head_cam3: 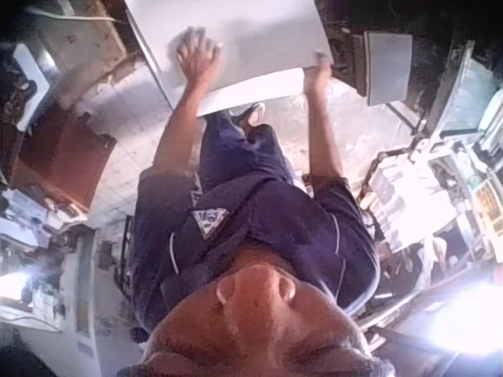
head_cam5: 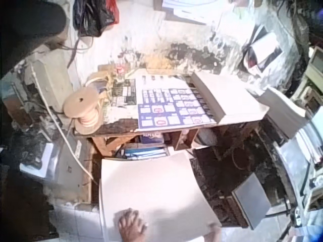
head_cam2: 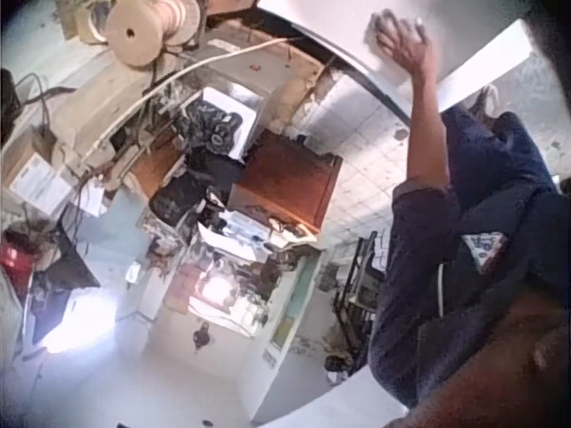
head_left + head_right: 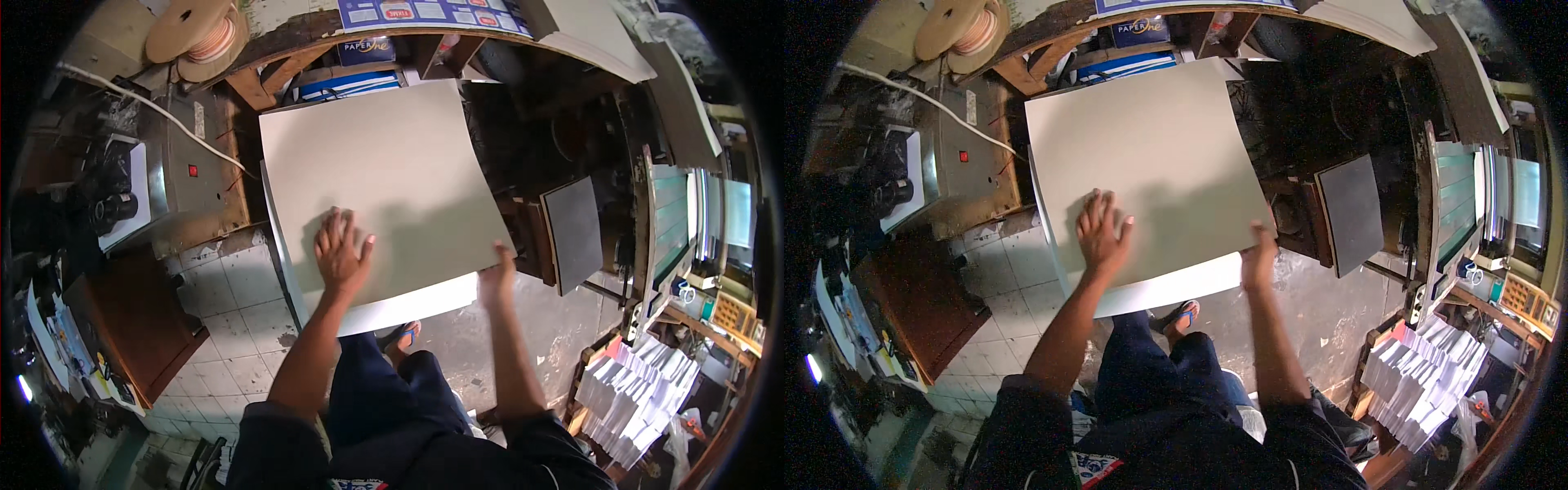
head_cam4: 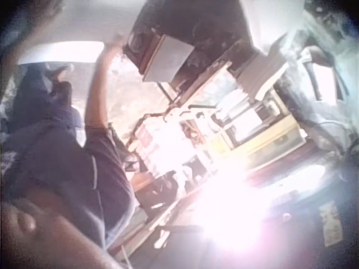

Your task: The person bends and stacks paper sheets one batch at a time onto a table. The person then gathers plastic straps from the floor and carries them across the room.

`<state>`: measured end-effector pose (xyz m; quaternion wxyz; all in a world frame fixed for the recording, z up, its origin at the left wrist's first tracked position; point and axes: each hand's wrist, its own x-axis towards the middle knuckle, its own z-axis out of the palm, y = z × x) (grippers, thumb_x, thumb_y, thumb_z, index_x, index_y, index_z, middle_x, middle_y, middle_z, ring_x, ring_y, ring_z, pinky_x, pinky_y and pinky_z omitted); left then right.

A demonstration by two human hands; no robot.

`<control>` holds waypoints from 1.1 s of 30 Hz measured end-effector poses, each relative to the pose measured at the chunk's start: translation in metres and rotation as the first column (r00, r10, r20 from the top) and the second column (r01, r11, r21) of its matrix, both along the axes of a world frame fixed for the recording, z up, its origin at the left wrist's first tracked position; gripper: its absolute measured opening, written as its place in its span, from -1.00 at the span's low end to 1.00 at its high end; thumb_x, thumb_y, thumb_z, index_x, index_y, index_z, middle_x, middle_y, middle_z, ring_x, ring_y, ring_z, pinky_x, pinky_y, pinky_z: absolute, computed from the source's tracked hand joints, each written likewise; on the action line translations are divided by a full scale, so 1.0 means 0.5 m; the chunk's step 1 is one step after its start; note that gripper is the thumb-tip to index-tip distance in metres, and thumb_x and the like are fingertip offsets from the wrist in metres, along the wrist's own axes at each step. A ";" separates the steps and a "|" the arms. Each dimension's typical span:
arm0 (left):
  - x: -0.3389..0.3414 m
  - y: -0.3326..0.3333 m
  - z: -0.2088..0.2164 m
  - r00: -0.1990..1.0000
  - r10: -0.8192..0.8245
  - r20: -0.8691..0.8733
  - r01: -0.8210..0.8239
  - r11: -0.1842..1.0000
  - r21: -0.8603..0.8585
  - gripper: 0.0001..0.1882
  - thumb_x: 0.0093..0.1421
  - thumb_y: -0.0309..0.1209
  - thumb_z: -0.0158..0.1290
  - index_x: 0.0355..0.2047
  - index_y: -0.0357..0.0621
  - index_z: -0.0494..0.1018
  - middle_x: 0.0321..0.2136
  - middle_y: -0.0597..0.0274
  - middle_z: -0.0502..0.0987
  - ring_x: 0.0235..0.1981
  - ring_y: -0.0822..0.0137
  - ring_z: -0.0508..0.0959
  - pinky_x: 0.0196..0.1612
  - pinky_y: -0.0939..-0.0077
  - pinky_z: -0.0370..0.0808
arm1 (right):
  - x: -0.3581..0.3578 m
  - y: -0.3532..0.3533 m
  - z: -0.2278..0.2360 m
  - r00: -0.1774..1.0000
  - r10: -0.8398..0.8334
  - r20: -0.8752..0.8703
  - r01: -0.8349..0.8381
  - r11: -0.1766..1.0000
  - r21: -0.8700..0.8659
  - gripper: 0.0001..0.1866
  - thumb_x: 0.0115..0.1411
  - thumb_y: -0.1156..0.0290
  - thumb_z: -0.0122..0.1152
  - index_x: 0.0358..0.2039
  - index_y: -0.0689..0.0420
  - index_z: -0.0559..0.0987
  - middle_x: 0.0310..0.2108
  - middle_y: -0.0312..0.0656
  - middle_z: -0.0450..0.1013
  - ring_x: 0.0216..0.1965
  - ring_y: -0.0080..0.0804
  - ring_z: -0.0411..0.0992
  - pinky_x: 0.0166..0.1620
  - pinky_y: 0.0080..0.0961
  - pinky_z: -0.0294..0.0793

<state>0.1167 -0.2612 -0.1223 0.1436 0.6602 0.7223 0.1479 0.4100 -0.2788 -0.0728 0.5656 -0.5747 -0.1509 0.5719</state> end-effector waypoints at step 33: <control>-0.218 -0.108 0.072 0.577 0.742 0.342 -0.424 0.629 -0.651 -0.21 0.24 0.24 -0.14 -0.06 -0.39 0.46 -0.27 -0.04 0.56 -0.25 0.11 0.58 -0.14 0.25 0.52 | 0.017 -0.002 0.240 0.866 -0.223 0.448 0.294 0.951 -0.096 -0.46 0.22 -0.10 0.01 -0.58 0.17 0.35 -0.65 -0.35 0.15 -0.57 -0.53 0.10 -0.51 -0.44 0.10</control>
